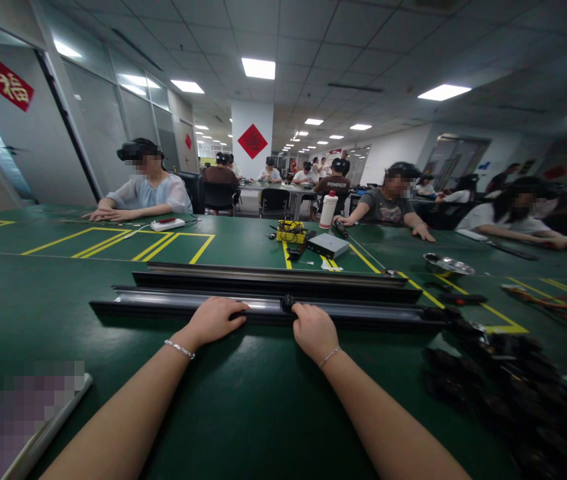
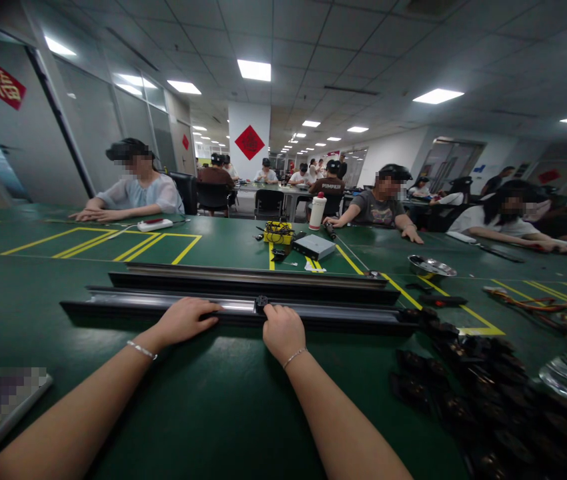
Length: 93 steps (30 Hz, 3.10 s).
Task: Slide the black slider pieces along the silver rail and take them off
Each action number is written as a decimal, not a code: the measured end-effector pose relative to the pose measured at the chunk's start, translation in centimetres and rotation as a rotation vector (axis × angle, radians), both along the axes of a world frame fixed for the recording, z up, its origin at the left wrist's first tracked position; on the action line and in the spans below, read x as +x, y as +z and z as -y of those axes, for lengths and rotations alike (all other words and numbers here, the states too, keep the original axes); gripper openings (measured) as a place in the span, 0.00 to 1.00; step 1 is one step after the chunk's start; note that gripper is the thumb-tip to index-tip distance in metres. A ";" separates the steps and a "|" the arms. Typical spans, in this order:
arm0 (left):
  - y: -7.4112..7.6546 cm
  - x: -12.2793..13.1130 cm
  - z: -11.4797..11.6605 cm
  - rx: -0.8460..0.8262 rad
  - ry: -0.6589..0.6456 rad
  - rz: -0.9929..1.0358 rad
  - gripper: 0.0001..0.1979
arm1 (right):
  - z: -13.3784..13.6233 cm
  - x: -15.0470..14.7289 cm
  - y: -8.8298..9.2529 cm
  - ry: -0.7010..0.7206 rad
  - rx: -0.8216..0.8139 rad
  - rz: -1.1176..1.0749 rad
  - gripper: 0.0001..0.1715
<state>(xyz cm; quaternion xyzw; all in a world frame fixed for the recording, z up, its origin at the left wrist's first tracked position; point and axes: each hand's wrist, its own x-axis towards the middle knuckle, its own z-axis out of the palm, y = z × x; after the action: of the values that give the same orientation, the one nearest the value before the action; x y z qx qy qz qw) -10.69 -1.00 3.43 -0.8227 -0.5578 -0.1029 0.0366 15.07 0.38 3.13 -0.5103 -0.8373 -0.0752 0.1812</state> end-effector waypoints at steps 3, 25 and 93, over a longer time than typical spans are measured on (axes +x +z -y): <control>0.1 0.0 0.0 -0.008 0.007 -0.003 0.20 | -0.1 0.2 0.0 -0.027 -0.005 -0.007 0.14; 0.3 0.1 0.1 -0.029 0.023 0.000 0.20 | 1.3 -0.6 0.0 -0.094 0.121 -0.165 0.20; 0.6 0.2 0.2 -0.049 0.023 0.012 0.21 | 1.0 2.4 1.9 -0.500 -0.206 0.231 0.24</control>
<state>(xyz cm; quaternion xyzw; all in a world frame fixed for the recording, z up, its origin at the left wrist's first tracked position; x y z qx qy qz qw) -10.44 -1.25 4.06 -0.8164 -0.5696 -0.0938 0.0143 17.46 -0.62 5.08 -0.7046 -0.7038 -0.0898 0.0079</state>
